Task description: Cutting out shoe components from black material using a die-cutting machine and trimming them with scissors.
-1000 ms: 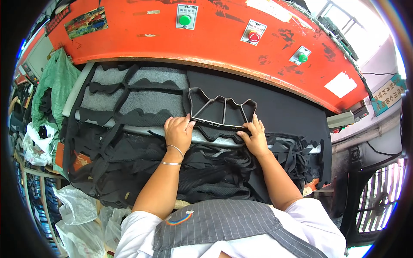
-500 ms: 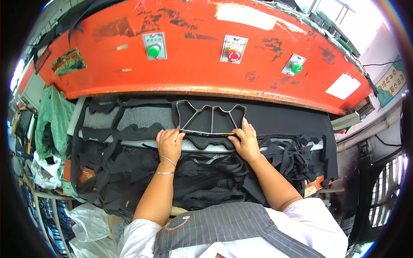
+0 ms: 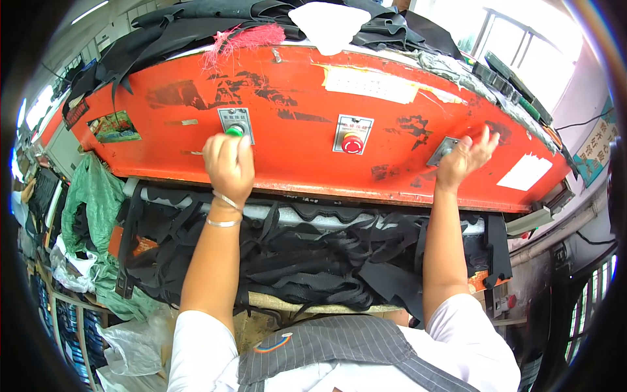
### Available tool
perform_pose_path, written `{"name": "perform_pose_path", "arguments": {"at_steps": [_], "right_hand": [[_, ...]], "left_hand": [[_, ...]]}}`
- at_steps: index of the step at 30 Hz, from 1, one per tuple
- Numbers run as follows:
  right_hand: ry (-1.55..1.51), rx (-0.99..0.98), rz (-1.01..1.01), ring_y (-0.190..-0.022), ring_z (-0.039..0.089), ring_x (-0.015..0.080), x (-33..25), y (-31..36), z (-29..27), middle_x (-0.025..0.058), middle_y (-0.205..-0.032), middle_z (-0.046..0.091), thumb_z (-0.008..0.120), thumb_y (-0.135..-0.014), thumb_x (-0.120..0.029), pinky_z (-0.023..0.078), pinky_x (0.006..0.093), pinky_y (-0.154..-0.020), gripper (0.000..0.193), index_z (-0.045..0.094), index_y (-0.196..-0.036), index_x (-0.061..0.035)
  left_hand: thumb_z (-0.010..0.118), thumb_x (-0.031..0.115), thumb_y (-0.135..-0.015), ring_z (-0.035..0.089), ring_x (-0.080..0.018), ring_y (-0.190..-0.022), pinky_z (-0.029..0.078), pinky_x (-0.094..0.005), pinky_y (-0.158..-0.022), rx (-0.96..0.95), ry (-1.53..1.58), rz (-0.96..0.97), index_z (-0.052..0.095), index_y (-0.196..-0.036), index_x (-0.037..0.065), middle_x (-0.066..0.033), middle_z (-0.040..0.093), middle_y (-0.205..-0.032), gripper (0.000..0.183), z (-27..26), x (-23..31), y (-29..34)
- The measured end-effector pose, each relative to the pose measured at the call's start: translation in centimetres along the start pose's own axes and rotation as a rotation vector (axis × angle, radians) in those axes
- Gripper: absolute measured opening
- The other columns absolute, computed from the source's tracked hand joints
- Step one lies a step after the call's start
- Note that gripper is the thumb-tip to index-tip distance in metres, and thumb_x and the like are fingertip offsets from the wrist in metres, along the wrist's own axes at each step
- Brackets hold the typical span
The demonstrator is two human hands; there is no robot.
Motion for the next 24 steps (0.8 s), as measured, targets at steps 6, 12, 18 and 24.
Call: {"name": "perform_pose_path", "arguments": {"at_steps": [6, 12, 18, 24], "right_hand": [[-0.065, -0.051, -0.172, -0.136, 0.026, 0.0398, -0.9, 2.8, 0.4, 0.0234, -0.146, 0.029, 0.050, -0.092, -0.023, 0.019, 0.0524, -0.111, 0.050, 0.040, -0.136, -0.0010], [-0.467, -1.043, -0.643, -0.107, 0.057, 0.0269, -9.0, 12.9, -3.8, 0.0069, -0.108, 0.061, 0.075, -0.075, -0.026, 0.042, 0.0433, -0.094, 0.031, 0.065, -0.099, -0.0103], [-0.411, -1.677, -0.151, -0.088, 0.060, 0.0326, -4.2, 20.1, -2.1, 0.0129, -0.088, 0.065, 0.062, -0.086, -0.046, 0.048, 0.0416, -0.077, 0.041, 0.067, -0.087, -0.0050], [-0.206, -1.906, 0.150, -0.070, 0.062, 0.0325, -3.1, 22.0, -1.4, 0.0164, -0.065, 0.062, 0.059, -0.084, -0.058, 0.047, 0.0399, -0.069, 0.056, 0.068, -0.069, -0.0044]], "left_hand": [[0.058, 0.015, -0.089, 0.049, -0.0350, -0.069, 0.040, -0.0430, -0.063, -0.487, 0.175, -0.276, 0.050, -0.065, 0.003, -0.0148, 0.046, -0.067, 0.027, 1.9, -0.9, 2.1], [0.062, 0.026, -0.085, 0.056, -0.0301, -0.070, 0.049, -0.0413, -0.062, -0.884, 0.143, -0.369, 0.058, -0.065, 0.009, -0.0093, 0.055, -0.069, 0.027, -0.8, 6.8, 16.3], [0.061, 0.027, -0.085, 0.057, -0.0302, -0.074, 0.049, -0.0418, -0.064, -0.831, -0.056, -0.276, 0.062, -0.066, 0.007, -0.0091, 0.057, -0.070, 0.027, -1.2, 8.9, 19.6], [0.060, 0.026, -0.083, 0.057, -0.0294, -0.077, 0.047, -0.0418, -0.070, -0.817, -0.105, -0.337, 0.066, -0.068, 0.005, -0.0094, 0.060, -0.074, 0.026, -0.6, 8.6, 19.7]]}}
Point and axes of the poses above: each hand's wrist, its own y-axis away from the middle knuckle, its own z-axis out of the palm, x = y × z, the point moved 5 cm from there along -y, towards the middle knuckle
